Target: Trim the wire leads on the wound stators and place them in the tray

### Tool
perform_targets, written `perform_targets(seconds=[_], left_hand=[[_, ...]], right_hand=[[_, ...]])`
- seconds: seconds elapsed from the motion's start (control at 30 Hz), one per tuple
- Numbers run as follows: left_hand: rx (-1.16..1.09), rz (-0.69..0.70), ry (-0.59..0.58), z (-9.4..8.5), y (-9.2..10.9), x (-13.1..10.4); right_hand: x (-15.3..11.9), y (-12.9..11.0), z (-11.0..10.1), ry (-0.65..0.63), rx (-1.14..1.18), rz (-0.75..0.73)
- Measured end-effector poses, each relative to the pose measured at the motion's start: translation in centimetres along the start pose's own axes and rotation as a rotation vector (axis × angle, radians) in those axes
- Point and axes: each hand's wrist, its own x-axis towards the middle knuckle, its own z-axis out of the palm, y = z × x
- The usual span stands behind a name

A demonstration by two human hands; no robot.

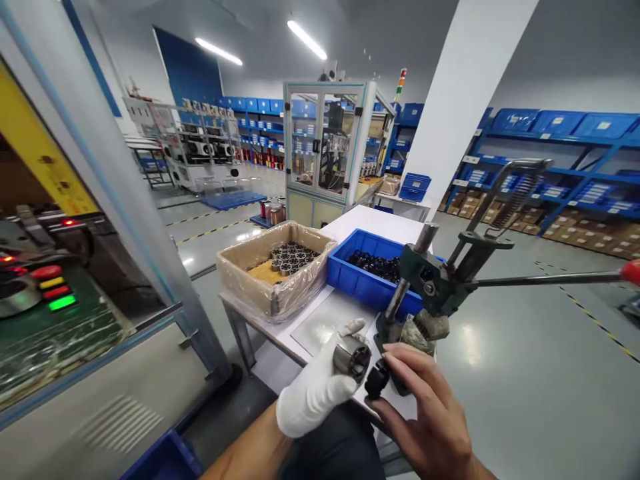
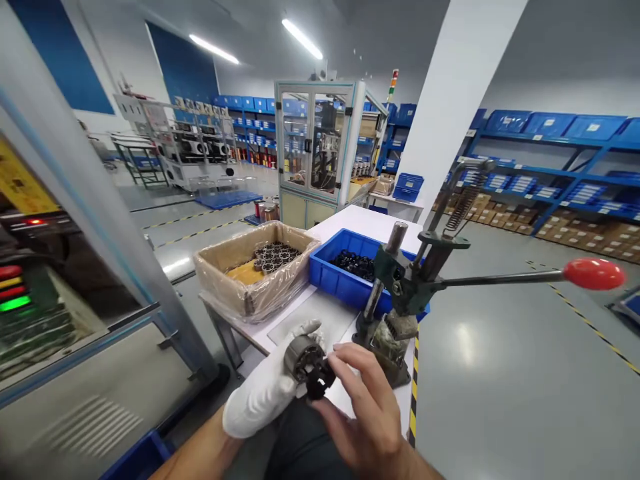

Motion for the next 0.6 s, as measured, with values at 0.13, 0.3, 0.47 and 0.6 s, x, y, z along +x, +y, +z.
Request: perform_targets(seconds=[0.13, 0.3, 0.47, 0.6], left_hand=[[0.167, 0.011, 0.024, 0.6, 0.9, -2.5], [0.262, 0.043, 0.1, 0.9, 1.3, -4.0], [0.296, 0.049, 0.022, 1.8, 2.2, -3.8], [0.481, 0.044, 0.137, 1.2, 1.7, -3.8]], right_hand=[[0.9, -1.1, 0.7, -0.046, 0.059, -0.039], [0.6, -1.6, 0.7, -0.092, 0.118, -0.09], [0.4, -1.7, 0.7, -0.12, 0.104, -0.092], [0.2, -1.5, 1.1, -0.073, 0.034, -0.113]])
